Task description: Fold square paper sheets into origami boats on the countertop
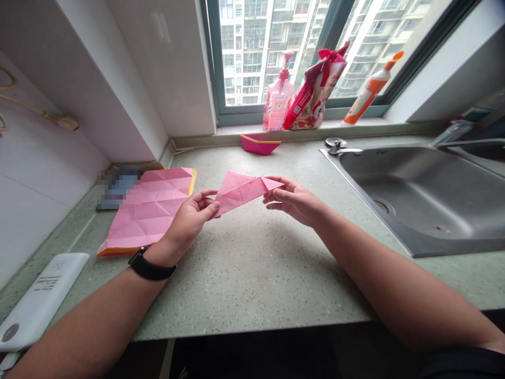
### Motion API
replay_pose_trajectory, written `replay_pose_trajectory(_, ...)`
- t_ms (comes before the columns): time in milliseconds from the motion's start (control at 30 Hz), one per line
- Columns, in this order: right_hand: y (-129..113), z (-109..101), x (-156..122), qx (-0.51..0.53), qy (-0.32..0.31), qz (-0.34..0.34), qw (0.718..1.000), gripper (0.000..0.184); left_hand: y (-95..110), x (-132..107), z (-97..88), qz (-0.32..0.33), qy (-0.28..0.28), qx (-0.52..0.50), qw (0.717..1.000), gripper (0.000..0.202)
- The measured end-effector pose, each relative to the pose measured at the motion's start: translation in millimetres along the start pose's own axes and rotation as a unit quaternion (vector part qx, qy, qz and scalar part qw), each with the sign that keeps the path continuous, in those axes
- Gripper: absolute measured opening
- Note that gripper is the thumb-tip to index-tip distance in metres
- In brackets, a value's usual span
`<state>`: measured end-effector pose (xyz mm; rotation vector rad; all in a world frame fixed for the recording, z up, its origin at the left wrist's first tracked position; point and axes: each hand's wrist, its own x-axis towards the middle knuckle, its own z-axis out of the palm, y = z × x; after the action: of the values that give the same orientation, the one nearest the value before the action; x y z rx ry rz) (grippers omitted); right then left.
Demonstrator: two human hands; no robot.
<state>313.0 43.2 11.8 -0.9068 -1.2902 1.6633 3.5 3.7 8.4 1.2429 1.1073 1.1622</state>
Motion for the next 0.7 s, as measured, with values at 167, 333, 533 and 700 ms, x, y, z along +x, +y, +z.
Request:
replay_pose_trajectory(167,10,23,-5,0.004,-0.02,0.049,0.999,0.049,-3,-6,8.2,-0.02,-0.044,-0.003,0.999,0.055)
replay_pose_trajectory(333,20,30,-7,-0.006,0.008,0.052,0.999,0.053,-5,-14,13.0,0.018,-0.042,0.099,0.994,0.058)
replay_pose_trajectory(533,21,36,-9,-0.049,0.0,0.033,0.998,0.052,-5,-22,12.1,0.183,-0.038,0.294,0.937,0.035)
replay_pose_trajectory(700,25,46,-14,-0.067,-0.032,0.014,0.997,0.046,-6,-26,11.9,0.281,-0.046,0.406,0.869,0.052)
